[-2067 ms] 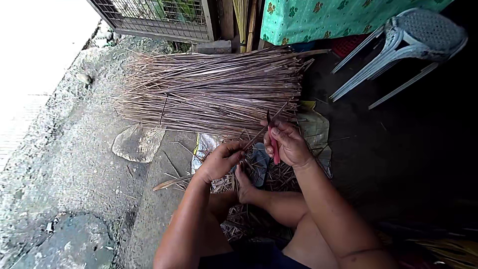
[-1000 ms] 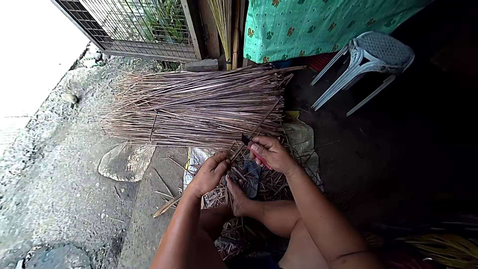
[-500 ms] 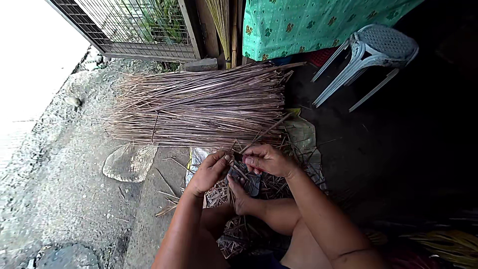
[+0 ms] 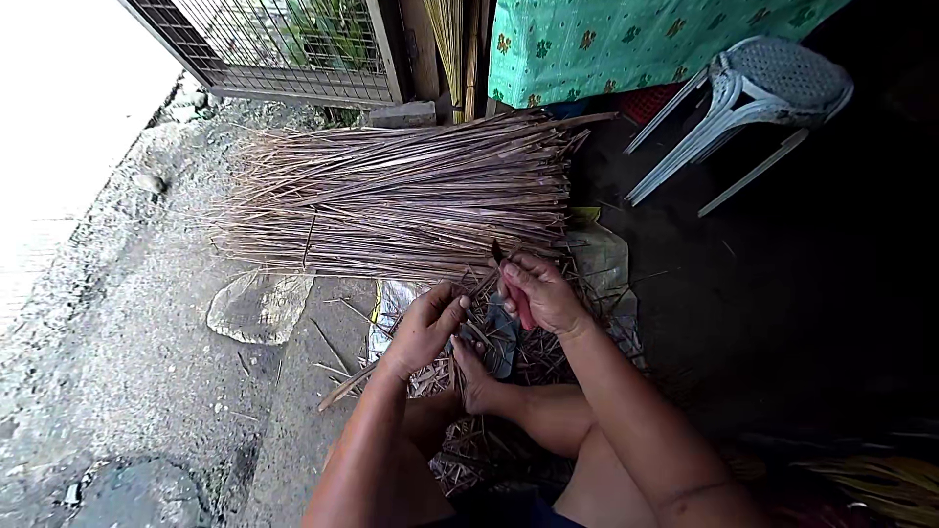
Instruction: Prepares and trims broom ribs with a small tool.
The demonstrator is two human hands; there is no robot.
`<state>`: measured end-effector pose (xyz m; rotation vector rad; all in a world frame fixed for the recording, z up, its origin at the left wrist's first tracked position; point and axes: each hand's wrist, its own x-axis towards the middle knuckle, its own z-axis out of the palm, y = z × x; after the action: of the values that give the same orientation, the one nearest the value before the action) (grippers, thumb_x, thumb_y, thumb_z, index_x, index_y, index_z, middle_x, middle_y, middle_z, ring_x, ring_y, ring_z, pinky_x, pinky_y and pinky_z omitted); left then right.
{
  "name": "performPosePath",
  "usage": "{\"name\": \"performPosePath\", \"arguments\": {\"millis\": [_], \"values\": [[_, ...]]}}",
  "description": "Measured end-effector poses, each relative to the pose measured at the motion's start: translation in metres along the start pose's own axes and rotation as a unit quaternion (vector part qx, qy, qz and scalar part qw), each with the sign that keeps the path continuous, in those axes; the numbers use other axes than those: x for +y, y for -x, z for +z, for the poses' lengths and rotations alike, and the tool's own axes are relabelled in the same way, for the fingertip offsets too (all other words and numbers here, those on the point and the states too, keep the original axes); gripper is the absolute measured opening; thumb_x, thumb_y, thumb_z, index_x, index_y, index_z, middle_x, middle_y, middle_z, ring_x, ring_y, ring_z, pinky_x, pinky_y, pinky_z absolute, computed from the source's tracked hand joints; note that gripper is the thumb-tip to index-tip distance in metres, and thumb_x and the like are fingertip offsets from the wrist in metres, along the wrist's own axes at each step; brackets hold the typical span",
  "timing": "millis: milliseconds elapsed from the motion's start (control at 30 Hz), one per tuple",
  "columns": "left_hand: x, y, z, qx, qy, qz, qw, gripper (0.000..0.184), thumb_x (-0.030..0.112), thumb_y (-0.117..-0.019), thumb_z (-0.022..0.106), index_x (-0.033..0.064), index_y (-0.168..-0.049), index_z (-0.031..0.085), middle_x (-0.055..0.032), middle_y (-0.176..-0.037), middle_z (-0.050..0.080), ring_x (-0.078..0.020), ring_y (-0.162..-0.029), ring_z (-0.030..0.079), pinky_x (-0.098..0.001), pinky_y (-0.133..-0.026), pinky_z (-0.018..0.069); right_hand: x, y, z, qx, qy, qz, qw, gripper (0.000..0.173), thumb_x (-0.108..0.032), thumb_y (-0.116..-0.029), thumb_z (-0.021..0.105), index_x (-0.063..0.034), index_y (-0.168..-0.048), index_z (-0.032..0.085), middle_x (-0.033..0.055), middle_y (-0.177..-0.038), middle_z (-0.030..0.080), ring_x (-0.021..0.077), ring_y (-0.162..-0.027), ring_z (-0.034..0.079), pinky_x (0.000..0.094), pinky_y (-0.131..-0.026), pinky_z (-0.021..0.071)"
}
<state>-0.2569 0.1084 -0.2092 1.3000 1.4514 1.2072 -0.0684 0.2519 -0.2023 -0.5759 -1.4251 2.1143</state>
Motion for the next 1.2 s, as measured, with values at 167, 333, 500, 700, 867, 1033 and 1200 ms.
{"name": "performPosePath", "arguments": {"millis": [167,333,500,700,867,1033,1200], "values": [[-0.002,-0.001,-0.002,-0.008,-0.027,0.030,0.999,0.028,0.025,-0.1084,0.047,0.0063,-0.102,0.067,-0.0002,-0.076,0.064,-0.0096,-0.066,0.062,-0.0283,-0.065,0.0561,-0.014,0.002,-0.015,0.039,0.025,-0.062,0.997,0.026,-0.024,-0.1091,0.046,-0.0064,-0.118,0.063,0.0066,-0.076,0.065,0.0120,-0.054,0.060,0.0258,-0.050,0.0552],[0.007,0.001,-0.002,-0.039,0.029,0.041,0.998,0.033,0.024,-0.1110,0.037,0.0061,-0.105,0.064,0.0031,-0.065,0.049,-0.0051,-0.053,0.044,-0.0210,-0.051,0.0391,-0.007,0.004,-0.001,-0.087,0.091,-0.070,0.990,0.024,-0.024,-0.1073,0.053,-0.0034,-0.110,0.065,0.0073,-0.075,0.067,0.0116,-0.055,0.060,0.0252,-0.051,0.0538],[0.011,0.002,-0.005,-0.074,0.052,0.031,0.995,0.035,0.024,-0.1114,0.037,0.0045,-0.104,0.065,0.0044,-0.064,0.052,-0.0030,-0.052,0.045,-0.0187,-0.049,0.0385,-0.008,0.006,-0.005,-0.134,0.135,-0.048,0.980,0.024,-0.024,-0.1053,0.057,-0.0037,-0.111,0.068,0.0015,-0.074,0.067,0.0059,-0.056,0.059,0.0207,-0.051,0.0515],[0.007,0.004,-0.010,-0.051,0.039,0.010,0.998,0.033,0.022,-0.1109,0.038,0.0052,-0.103,0.066,0.0050,-0.064,0.053,-0.0030,-0.052,0.045,-0.0195,-0.050,0.0388,-0.008,-0.003,-0.043,-0.039,0.124,-0.039,0.991,0.030,-0.027,-0.1049,0.055,-0.0112,-0.129,0.061,0.0040,-0.074,0.066,0.0099,-0.053,0.059,0.0235,-0.050,0.0528],[0.003,0.010,-0.014,-0.036,0.013,-0.004,0.999,0.034,0.021,-0.1100,0.039,0.0041,-0.101,0.067,0.0021,-0.064,0.055,-0.0046,-0.050,0.046,-0.0207,-0.048,0.0393,-0.009,-0.002,-0.050,0.118,0.101,-0.049,0.987,0.033,-0.032,-0.1099,0.044,-0.0141,-0.133,0.060,-0.0012,-0.077,0.063,0.0082,-0.054,0.056,0.0236,-0.049,0.0517],[0.002,0.002,-0.010,-0.001,-0.021,-0.020,1.000,0.033,0.021,-0.1106,0.040,0.0046,-0.100,0.066,0.0008,-0.070,0.065,-0.0051,-0.051,0.054,-0.0218,-0.050,0.0470,-0.023,0.006,-0.042,0.051,0.063,-0.027,0.996,0.041,-0.034,-0.1077,0.044,-0.0150,-0.143,0.054,0.0020,-0.072,0.065,0.0103,-0.050,0.058,0.0257,-0.047,0.0533],[0.002,0.001,0.003,-0.049,-0.008,-0.034,0.998,0.031,0.023,-0.1112,0.041,0.0034,-0.107,0.065,-0.0024,-0.080,0.069,-0.0091,-0.058,0.062,-0.0250,-0.056,0.0550,0.002,0.003,0.003,-0.045,0.034,-0.004,0.998,0.022,-0.023,-0.1066,0.053,-0.0072,-0.117,0.063,0.0060,-0.073,0.064,0.0111,-0.053,0.058,0.0252,-0.051,0.0532]]}}
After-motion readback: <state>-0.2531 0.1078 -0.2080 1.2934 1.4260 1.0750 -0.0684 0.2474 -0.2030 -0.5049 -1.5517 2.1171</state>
